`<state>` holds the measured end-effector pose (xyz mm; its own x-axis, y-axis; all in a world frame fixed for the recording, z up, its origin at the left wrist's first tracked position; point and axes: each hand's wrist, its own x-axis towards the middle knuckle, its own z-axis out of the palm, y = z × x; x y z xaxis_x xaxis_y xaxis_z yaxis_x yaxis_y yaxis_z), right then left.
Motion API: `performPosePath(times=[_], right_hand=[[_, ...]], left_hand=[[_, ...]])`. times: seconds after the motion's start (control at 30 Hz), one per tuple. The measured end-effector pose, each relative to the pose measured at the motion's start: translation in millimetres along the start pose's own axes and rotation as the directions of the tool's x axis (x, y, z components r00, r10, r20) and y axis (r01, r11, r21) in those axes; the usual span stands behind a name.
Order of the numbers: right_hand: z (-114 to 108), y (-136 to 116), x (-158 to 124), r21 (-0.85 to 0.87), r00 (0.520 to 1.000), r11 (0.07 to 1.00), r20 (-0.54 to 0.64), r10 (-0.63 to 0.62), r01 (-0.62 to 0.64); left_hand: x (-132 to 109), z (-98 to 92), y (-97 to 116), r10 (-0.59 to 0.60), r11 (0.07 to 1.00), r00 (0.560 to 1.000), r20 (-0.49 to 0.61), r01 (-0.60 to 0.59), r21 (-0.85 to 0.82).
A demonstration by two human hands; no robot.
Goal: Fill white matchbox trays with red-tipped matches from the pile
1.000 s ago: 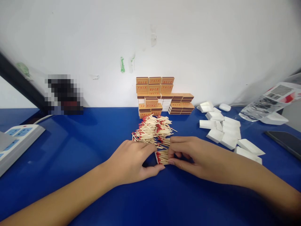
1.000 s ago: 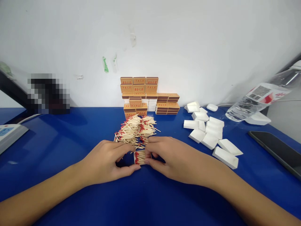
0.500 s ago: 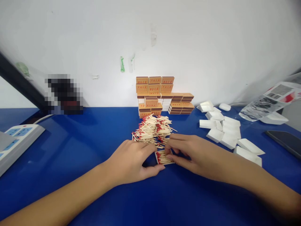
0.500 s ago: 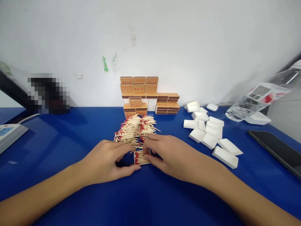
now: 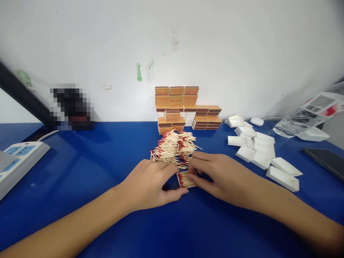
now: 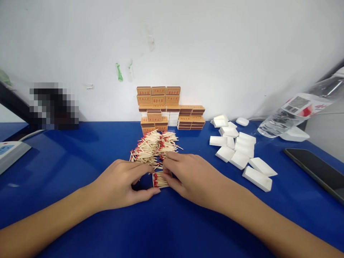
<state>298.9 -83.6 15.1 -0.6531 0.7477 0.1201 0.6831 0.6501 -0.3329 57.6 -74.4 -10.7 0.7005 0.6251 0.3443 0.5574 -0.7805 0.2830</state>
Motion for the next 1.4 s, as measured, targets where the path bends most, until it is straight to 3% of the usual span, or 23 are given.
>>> performPosePath(times=[0.3,1.23,1.4], right_hand=[[-1.1,1.5,-2.4,0.134,0.997,0.989,0.018,-0.071,0.068],[1.7,2.0,0.2,-0.046,0.998,0.999,0.059,-0.013,0.015],[-0.4,-0.2,-0.8,0.022,0.999,0.999,0.011,-0.030,0.030]], left_hand=[[-0.3,-0.4,0.9,0.002,1.000,1.000,0.000,-0.002,0.009],[0.7,-1.7,2.1,-0.010,0.999,1.000,0.025,0.009,0.031],[0.9,-1.0,2.1,-0.010,0.999,1.000,0.019,0.009,0.040]])
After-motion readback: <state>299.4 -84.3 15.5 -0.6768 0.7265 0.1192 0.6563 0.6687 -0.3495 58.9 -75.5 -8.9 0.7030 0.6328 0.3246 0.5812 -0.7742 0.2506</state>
